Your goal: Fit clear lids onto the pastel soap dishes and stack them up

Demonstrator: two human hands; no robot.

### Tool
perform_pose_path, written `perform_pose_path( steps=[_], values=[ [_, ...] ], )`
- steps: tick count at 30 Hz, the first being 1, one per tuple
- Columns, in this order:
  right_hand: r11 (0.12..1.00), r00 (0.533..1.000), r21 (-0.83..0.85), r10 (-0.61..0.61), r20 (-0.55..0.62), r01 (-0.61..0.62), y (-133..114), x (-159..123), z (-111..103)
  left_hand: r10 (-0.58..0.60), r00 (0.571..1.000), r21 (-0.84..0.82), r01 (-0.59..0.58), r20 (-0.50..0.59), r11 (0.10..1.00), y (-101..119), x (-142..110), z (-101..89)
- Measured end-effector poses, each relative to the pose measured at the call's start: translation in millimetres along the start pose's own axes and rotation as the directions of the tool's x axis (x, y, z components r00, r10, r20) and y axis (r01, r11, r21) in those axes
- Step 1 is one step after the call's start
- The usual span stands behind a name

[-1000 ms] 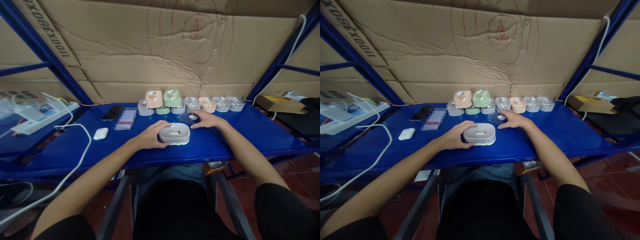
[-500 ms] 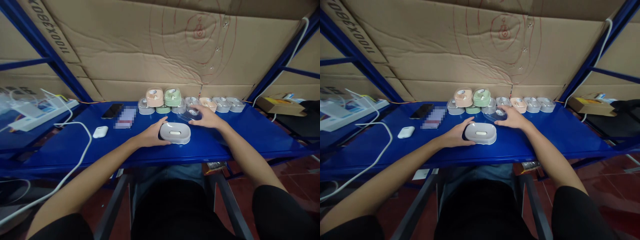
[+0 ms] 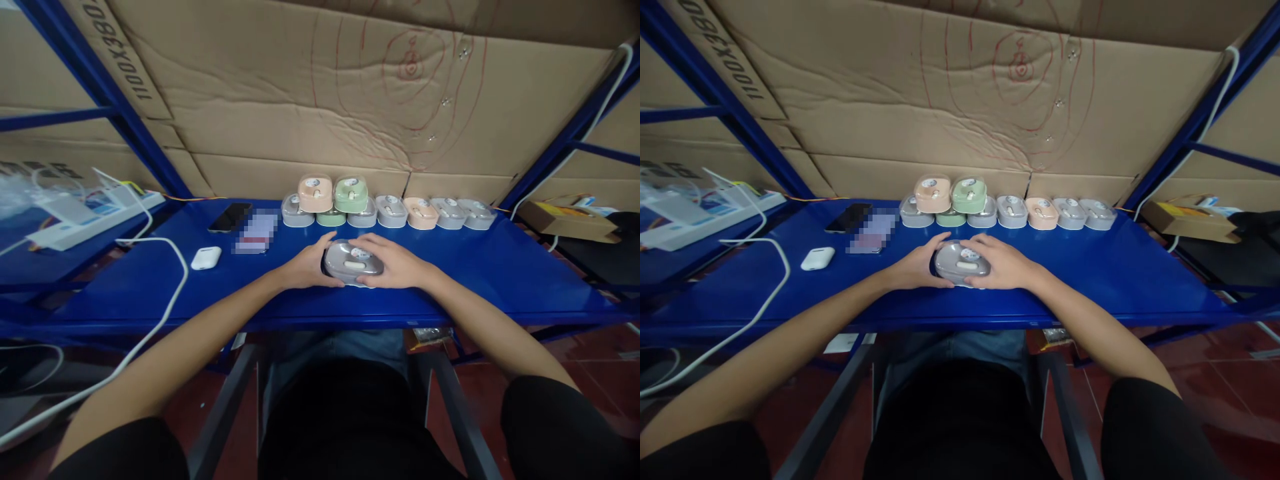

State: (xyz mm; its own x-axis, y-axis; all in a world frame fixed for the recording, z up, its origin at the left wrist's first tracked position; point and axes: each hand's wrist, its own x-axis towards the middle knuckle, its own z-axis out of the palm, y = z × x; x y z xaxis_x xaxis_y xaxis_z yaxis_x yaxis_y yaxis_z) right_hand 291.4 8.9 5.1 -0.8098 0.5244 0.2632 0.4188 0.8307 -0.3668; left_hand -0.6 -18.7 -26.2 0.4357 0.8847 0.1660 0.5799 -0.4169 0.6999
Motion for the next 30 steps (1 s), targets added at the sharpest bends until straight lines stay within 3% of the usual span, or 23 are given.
perform_pose_path(
  steps=[6,10,13,15,17,20,21,23,25,30],
  values=[
    [1.000,1.000,0.005,0.027,0.000,-0.027,4.6,-10.6,11.7,0.068,0.998,0.056,-0.067,-0.004,0.996,1.2,-0.9,-4.0],
    [0.999,0.998,-0.001,0.035,-0.052,-0.035,6.2,-44.2,13.3,0.070,0.997,0.058,-0.072,0.037,0.996,5.9,-3.9,-7.6],
    [0.996,0.994,-0.056,0.060,-0.092,-0.065,13.9,-81.4,-7.9,0.037,0.997,0.082,-0.042,0.063,0.996,8.0,-5.3,-9.6],
    [0.976,0.970,-0.135,0.139,-0.200,-0.168,30.6,-102.8,-33.9,0.009,0.998,0.107,-0.016,0.069,0.994,7.7,-5.6,-10.5],
    [0.913,0.880,-0.210,0.242,-0.409,-0.349,59.8,-115.5,-65.5,0.010,0.997,0.127,-0.019,0.071,0.992,6.1,-5.5,-10.9],
    [0.756,0.611,-0.186,0.330,-0.720,-0.627,118.7,-115.7,-109.9,0.041,0.997,0.141,-0.050,0.066,0.989,3.2,-5.2,-11.5],
    [0.699,0.512,-0.141,0.356,-0.782,-0.701,138.1,-112.0,-121.2,0.046,0.997,0.144,-0.054,0.063,0.988,2.5,-5.1,-11.7],
    [0.587,0.356,-0.028,0.452,-0.818,-0.809,170.3,-101.9,-136.4,0.044,0.997,0.151,-0.052,0.060,0.987,2.2,-4.9,-12.2],
    [0.516,0.290,0.039,0.540,-0.790,-0.856,190.8,-91.7,-141.7,0.036,0.997,0.157,-0.045,0.064,0.987,3.3,-4.9,-12.8],
    [0.365,0.213,0.076,0.686,-0.696,-0.928,203.9,-80.4,-133.2,0.015,0.996,0.165,-0.029,0.090,0.986,6.6,-5.2,-14.0]
  ],
)
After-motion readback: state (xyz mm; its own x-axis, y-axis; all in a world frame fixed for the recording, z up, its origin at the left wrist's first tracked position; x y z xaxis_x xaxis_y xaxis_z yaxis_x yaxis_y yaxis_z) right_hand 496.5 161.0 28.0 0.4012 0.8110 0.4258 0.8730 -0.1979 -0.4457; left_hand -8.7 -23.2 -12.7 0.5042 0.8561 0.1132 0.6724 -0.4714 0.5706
